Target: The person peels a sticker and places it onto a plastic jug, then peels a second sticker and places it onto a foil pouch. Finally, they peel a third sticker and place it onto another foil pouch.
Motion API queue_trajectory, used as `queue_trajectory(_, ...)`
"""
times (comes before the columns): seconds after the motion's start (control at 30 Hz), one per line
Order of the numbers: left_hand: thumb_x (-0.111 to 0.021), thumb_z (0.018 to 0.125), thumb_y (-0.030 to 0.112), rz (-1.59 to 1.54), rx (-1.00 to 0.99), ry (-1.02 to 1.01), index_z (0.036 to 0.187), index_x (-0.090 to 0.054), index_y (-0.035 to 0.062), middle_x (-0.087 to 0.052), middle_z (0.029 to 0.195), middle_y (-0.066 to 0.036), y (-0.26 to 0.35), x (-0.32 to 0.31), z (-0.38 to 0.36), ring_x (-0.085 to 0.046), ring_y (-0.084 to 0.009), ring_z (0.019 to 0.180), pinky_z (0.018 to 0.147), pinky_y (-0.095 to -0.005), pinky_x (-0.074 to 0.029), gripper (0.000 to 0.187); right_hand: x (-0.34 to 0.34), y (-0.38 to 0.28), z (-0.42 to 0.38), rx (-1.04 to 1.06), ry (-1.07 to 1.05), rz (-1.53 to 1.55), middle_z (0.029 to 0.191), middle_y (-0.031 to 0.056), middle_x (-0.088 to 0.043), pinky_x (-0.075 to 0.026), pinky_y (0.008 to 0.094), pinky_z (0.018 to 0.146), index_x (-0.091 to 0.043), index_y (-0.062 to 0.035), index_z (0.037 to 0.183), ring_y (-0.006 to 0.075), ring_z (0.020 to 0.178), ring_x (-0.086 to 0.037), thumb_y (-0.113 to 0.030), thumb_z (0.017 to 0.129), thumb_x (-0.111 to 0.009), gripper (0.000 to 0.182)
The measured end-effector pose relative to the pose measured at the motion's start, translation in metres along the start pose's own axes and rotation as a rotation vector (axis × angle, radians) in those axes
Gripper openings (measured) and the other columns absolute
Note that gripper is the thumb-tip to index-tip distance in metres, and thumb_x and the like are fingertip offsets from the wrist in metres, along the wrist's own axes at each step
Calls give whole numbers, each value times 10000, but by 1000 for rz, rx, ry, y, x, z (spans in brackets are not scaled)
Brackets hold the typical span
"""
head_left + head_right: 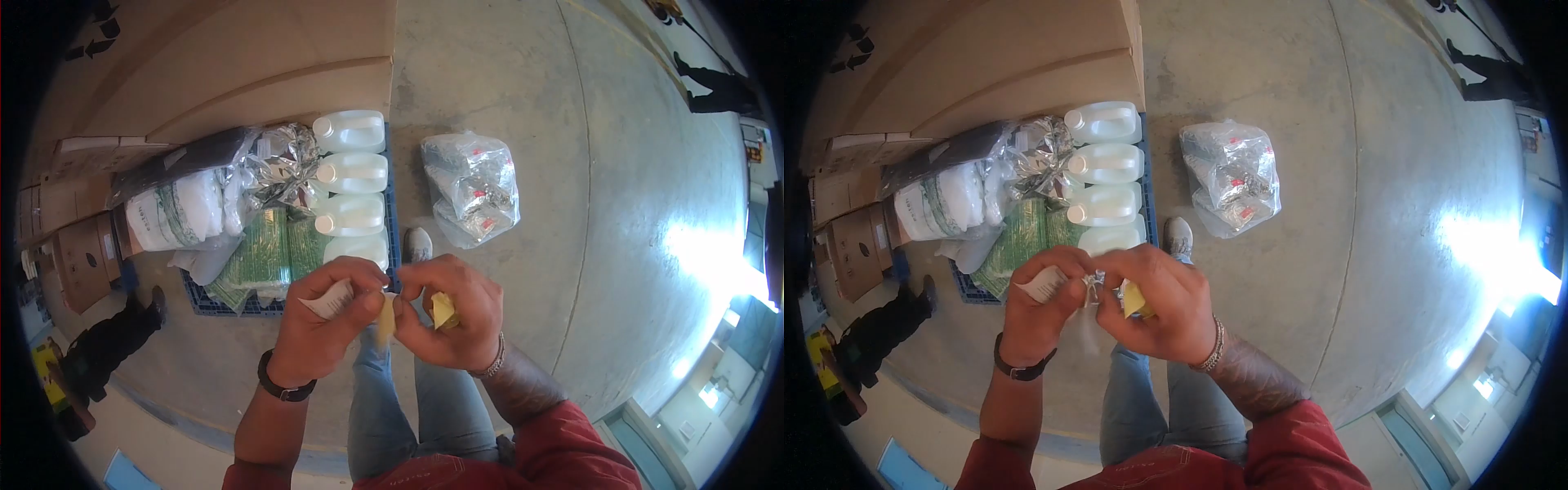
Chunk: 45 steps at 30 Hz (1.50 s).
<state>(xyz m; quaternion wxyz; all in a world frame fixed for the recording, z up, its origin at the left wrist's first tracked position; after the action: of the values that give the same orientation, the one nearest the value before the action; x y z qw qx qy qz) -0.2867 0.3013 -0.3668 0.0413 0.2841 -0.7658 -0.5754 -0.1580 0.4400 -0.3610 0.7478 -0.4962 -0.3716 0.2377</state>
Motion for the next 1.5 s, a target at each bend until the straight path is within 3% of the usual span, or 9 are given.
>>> queue_trajectory(0.2, -660, 978, 95, -259, 52, 148, 1125, -592, 40, -669, 1139, -98, -2, 5, -5, -606, -97, 962, 822, -263, -502, 172, 5, 11, 0, -32, -93, 83, 807, 65, -619, -529, 300, 637, -708, -34, 1117, 212, 728, -648, 12, 746, -745, 375)
queue_trajectory(0.3, -623, 1010, 163, -211, 28, 295, 1149, -564, 101, -602, 1036, -30, -8, 8, -5, -509, -53, 747, 758, -288, -473, 163, 6, 20, -5, 6, -58, 30, 783, 44, -594, -475, 266, 571, -688, -49, 1120, 159, 654, -588, -38, 843, -729, 281)
queue_trajectory(0.37, -624, 1015, 204, -492, -90, 834, 1174, -569, 134, -577, 992, 30, -11, 14, -3, -496, -46, 758, 814, -309, -463, 183, 0, 43, -25, -839, 210, 964, 796, 2, -535, -386, 255, 534, -611, -118, 1144, 102, 614, -499, -122, 982, -615, 162)
queue_trajectory(0.4, -630, 1011, 228, -478, -93, 1033, 1140, -578, 109, -479, 803, 50, -4, 8, 5, -464, -50, 693, 754, -312, -498, 184, -7, 48, -27, -962, 302, 1190, 817, -15, -524, -360, 250, 511, -535, -162, 1183, 81, 619, -475, -183, 1052, -512, 134)
queue_trajectory(0.63, -664, 978, 121, 87, -91, 675, 1090, -614, 44, -638, 903, -20, -67, -20, -21, -565, -70, 780, 733, -260, -501, 145, -52, 57, -34, -979, 555, 1237, 952, -9, -548, -413, 233, 562, -508, -152, 1349, 65, 689, -517, -225, 1065, -509, 293)
queue_trajectory(0.93, -717, 924, 107, 467, -22, 440, 1018, -683, 22, -713, 819, -107, -85, -52, 2, -672, -130, 736, 671, -284, -518, 131, -57, 60, -37, -1000, 526, 1344, 1028, 75, -592, -546, 387, 825, -323, -154, 1473, 200, 931, -602, -282, 1092, -400, 409)
queue_trajectory(1.1, -722, 904, 95, 533, -19, 328, 1040, -686, 19, -727, 879, -124, -91, -56, 12, -706, -178, 814, 716, -312, -535, 160, -48, 81, -41, -877, 589, 997, 899, 56, -580, -563, 306, 690, -368, -89, 1371, 152, 773, -627, -191, 1036, -562, 400)
queue_trajectory(1.3, -761, 885, 161, 466, 123, 316, 1074, -639, 29, -680, 954, -85, -98, -8, 53, -638, -175, 881, 821, -310, -505, 261, -2, 121, -48, -927, 752, 820, 720, -42, -462, -323, 230, 476, -432, -145, 1248, 38, 555, -420, -137, 1001, -623, 312)
queue_trajectory(1.5, -494, 1013, 347, 227, 368, 90, 1115, -633, 25, -658, 1089, -46, -156, 84, 144, -557, -142, 1091, 995, -291, -395, 365, 27, 146, -66, -992, 739, 646, 627, -74, -411, -254, 218, 432, -468, -99, 1227, 19, 468, -335, -113, 980, -646, 304)
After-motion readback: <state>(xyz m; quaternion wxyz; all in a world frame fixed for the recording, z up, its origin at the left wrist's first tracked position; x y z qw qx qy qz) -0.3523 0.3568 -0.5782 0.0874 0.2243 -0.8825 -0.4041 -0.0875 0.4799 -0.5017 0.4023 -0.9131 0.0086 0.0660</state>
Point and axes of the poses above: each hand's wrist, its own z-axis towards the middle knuckle, its own x-axis out of the back of the hand, y = z × x, the point moved 1 cm from there along z, towards the middle knuckle
